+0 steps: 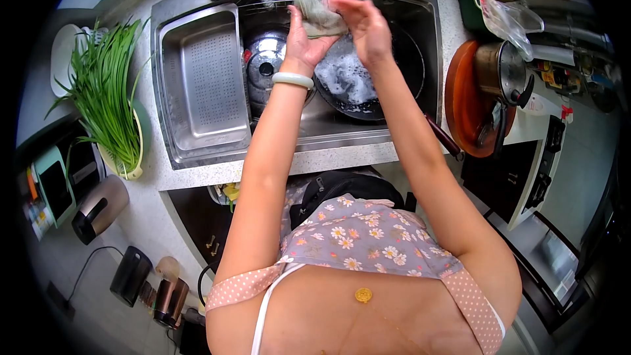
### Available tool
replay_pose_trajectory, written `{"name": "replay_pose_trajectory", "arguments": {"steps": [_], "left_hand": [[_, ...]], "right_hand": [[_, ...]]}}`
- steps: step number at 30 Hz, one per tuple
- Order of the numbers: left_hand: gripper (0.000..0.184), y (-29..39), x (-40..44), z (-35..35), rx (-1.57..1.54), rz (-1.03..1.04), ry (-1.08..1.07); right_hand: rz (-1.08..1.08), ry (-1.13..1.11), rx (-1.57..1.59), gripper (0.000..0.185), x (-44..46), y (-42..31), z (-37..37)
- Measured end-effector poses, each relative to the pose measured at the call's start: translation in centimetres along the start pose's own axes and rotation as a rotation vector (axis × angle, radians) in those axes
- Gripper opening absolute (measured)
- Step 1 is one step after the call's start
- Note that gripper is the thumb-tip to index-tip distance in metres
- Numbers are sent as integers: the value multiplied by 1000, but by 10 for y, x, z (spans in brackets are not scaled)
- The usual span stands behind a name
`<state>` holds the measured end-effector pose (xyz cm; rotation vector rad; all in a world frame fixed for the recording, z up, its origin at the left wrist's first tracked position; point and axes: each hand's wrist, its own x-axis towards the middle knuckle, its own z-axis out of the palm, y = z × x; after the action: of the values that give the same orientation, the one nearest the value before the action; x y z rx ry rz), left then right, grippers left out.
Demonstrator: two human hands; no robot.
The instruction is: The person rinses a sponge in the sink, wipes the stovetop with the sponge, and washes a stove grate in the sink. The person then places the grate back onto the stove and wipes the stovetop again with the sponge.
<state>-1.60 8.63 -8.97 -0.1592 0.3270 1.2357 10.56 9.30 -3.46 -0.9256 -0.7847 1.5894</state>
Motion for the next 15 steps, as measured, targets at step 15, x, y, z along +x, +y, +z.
{"name": "replay_pose_trajectory", "arguments": {"steps": [15], "left_hand": [[35,10,21,-2,209,-158,-96]], "right_hand": [[-16,30,-315,38,-9,22,-3]]}}
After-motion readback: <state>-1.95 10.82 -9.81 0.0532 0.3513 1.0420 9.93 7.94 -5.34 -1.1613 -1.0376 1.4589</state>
